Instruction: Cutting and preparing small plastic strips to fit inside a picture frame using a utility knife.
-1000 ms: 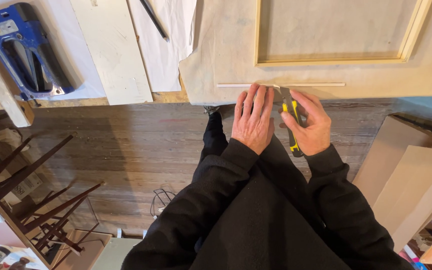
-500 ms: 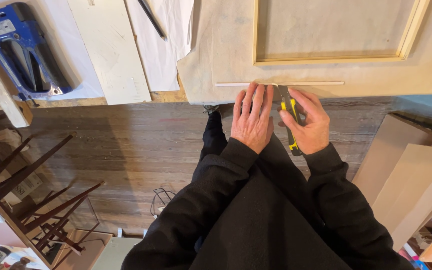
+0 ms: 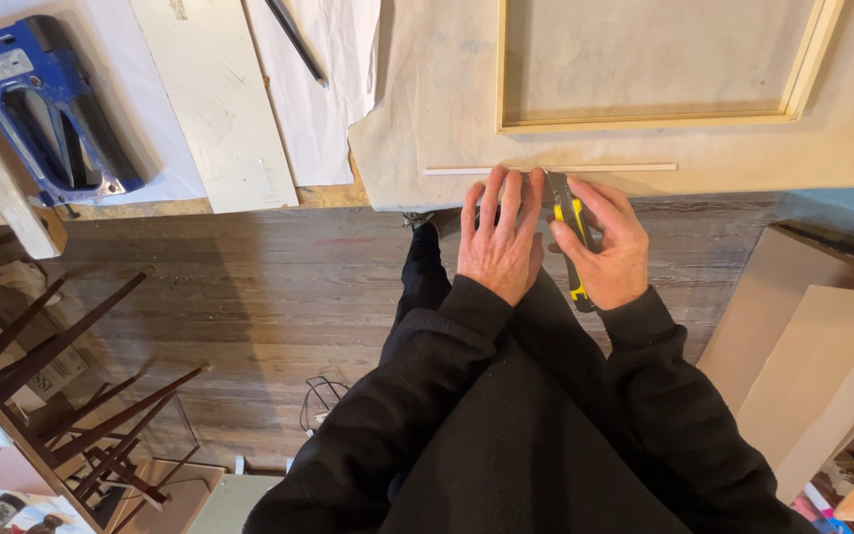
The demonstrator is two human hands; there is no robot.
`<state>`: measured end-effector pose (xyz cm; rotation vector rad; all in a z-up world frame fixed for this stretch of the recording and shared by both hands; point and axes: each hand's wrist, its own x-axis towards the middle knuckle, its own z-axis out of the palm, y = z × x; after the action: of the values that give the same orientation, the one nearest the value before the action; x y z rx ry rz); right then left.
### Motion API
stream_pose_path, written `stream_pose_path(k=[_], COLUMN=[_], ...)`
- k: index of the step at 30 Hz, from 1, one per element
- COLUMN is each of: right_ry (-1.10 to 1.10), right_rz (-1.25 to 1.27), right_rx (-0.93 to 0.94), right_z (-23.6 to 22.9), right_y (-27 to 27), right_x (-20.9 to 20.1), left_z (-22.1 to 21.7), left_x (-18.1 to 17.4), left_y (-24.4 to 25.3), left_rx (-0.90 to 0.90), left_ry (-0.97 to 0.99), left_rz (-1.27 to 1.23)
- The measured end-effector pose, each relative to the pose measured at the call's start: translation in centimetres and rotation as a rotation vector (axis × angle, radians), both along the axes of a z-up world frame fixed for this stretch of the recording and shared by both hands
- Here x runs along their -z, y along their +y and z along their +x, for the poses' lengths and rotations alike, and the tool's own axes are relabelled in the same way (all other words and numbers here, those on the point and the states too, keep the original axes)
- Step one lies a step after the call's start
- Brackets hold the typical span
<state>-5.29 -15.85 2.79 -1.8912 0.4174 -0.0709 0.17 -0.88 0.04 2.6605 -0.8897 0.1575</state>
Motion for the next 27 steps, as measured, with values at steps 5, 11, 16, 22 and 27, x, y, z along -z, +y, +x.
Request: stream_pose_path(k=[5,11,16,22,27], right_ry=[0.006,0.019,0.034,0.053,0.061], right_rz=[-0.022,-0.05,-0.088,-0.102,-0.119], right_rx=[0.016,0.019,0.019,0.03,0.03], right_z=[0.1,0.4,0.5,0.6,0.8], right_y=[0.0,-0.1,-0.1,0.1,0.1], right_x=[-0.2,-0.7,-1.1,-1.5,-1.8], left_z=[0.2,0.4,0.5,0.6,0.6], left_x=[0.5,0.4,0.4,0.6,1.2], left_y=[0.0,-0.1,-0.3,-0.2,-0.3], left_rx=[0.007,0.009,0.004,0.021,0.027], left_ry=[-0.014,-0.035,-0.055,-0.077,-0.087], left_rz=[0.006,0.02,0.005,0.019,0.036])
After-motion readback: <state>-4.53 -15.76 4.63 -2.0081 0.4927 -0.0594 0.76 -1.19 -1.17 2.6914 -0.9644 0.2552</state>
